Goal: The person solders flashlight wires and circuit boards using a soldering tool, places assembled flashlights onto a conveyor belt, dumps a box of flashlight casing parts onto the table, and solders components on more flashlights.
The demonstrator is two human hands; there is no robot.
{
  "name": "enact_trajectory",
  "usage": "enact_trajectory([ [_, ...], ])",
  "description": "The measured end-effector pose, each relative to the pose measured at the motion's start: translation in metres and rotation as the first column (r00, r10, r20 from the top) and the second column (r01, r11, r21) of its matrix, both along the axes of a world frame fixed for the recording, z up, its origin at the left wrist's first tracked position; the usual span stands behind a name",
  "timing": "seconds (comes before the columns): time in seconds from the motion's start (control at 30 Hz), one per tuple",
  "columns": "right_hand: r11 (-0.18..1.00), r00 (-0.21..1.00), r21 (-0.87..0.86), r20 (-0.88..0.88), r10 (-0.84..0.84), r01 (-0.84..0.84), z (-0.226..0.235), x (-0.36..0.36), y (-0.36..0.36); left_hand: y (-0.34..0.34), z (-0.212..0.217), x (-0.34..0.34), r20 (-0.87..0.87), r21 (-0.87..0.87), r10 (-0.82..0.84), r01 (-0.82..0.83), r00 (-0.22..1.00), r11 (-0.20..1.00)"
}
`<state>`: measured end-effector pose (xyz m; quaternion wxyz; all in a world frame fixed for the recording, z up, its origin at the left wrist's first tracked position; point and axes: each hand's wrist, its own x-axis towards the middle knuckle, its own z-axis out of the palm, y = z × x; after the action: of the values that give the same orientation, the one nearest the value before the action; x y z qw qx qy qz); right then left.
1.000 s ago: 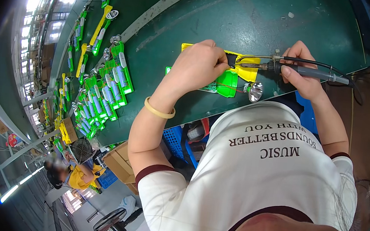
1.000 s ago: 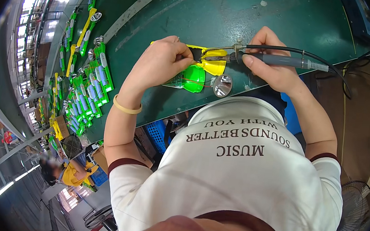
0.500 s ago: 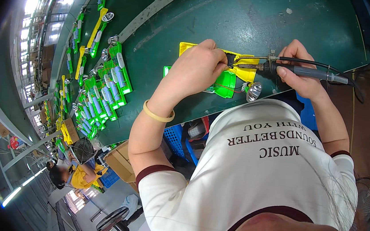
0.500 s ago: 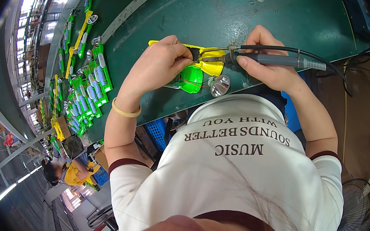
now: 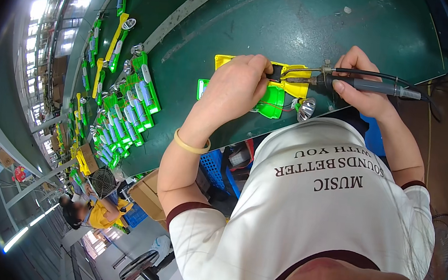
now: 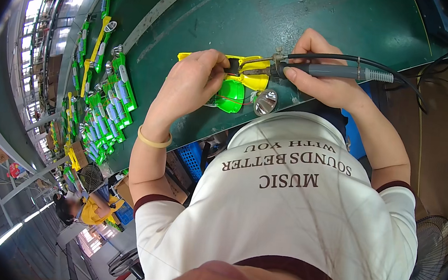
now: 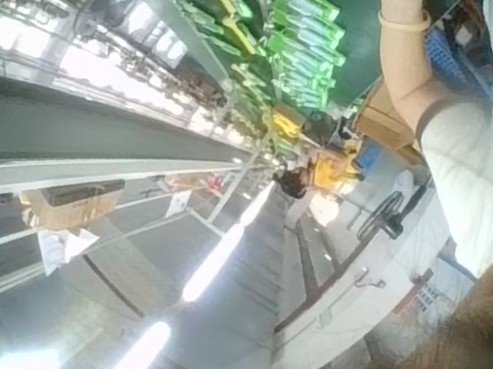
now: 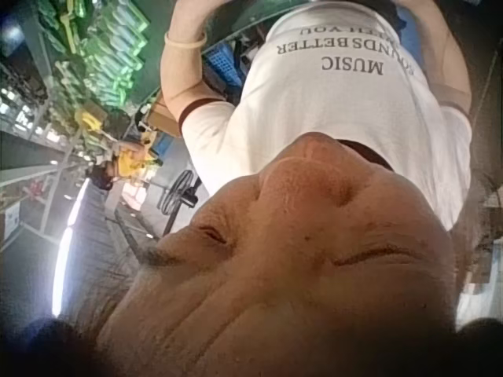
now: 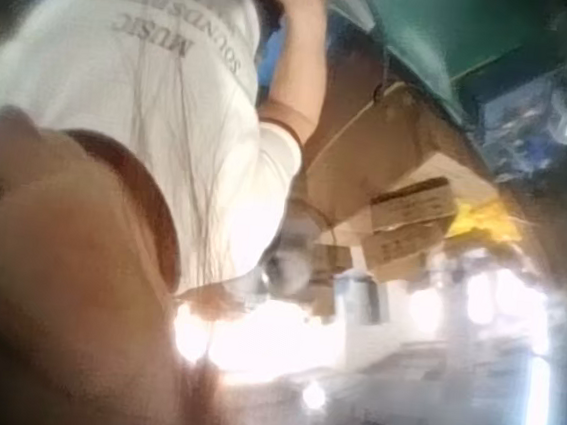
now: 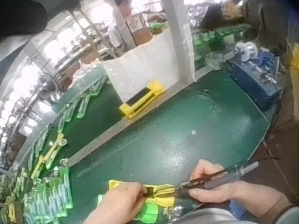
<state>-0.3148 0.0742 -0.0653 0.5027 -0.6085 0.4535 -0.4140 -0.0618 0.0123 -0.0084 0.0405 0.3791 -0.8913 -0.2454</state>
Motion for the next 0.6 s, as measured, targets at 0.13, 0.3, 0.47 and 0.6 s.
enact_trajectory([
  [0.13,1.000,1.000,0.002,-0.019,-0.001,0.001,0.0003,-0.0002,0.0002,-0.0020,0.0024,0.0000,0.068,-0.023,-0.070,0.072,0.995,0.997],
  [0.3,1.000,1.000,0.018,-0.003,0.008,-0.008,0.0014,0.0014,0.0007,-0.0053,-0.0024,0.0004,-0.027,0.013,-0.067,0.067,0.997,0.998],
  [0.47,1.000,1.000,0.017,-0.023,0.016,-0.016,0.0012,0.0020,-0.0004,-0.0042,-0.0029,0.0024,-0.075,0.020,-0.075,0.077,0.994,0.997],
  [0.6,0.999,0.999,-0.053,-0.039,0.007,-0.009,-0.0001,0.0026,-0.0009,-0.0044,-0.0056,0.0040,-0.087,0.026,-0.067,0.069,0.994,0.997],
])
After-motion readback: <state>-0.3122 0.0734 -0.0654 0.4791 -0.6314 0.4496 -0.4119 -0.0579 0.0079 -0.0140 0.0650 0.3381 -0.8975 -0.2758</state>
